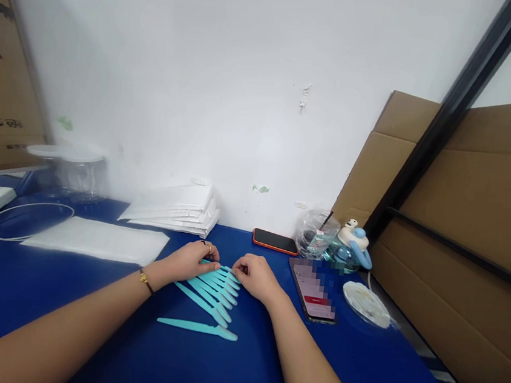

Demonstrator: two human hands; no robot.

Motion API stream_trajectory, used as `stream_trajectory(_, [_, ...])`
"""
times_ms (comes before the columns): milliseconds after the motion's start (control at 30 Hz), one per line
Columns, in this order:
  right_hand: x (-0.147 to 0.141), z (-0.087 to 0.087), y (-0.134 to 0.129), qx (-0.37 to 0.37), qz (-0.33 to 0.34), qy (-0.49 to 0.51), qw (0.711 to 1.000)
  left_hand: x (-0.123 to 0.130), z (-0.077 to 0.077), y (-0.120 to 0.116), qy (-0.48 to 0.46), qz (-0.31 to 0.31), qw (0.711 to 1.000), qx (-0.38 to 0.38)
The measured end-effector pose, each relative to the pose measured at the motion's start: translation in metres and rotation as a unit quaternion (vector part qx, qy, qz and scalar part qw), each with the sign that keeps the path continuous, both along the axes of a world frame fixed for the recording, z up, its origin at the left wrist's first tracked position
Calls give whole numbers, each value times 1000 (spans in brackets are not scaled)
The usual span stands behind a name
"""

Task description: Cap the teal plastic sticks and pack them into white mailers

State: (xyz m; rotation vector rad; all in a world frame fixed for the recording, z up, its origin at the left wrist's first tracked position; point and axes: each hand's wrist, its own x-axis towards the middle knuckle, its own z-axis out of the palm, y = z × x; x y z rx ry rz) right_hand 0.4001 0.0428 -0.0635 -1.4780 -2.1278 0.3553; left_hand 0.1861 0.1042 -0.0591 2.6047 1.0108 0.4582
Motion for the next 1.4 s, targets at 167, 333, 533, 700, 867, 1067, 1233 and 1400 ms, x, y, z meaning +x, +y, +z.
stream_trajectory(167, [-5, 12, -21, -81, 33, -16, 996, -17, 15, -11, 124, -91, 984, -90])
stream_trajectory(333, [-16, 11, -39, -187, 75, -74, 977, -14, 26, -30, 194, -88, 975, -65])
stream_trajectory(533, [-26, 23, -44, -128, 64, -98, 985, -7, 35, -44, 191, -76, 979, -3])
stream_trajectory(700, [-35, 24, -44, -65, 75, -143, 985, 2, 25, -50, 195, -53, 975, 88])
stream_trajectory(867, [-40, 14, -41, -13, 50, -180, 982, 12, 11, -51, 193, -48, 970, 138])
stream_trajectory(1067, [-39, 9, -35, -8, 59, -184, 981, 17, -5, -47, 154, -49, 974, 158])
stream_trajectory(1233, [-36, 12, -31, -6, 53, -169, 984, 21, -8, -45, 120, -22, 981, 150])
stream_trajectory(1400, [-19, 46, -38, 52, 48, -43, 997, 20, 8, -44, 44, 1, 997, 69])
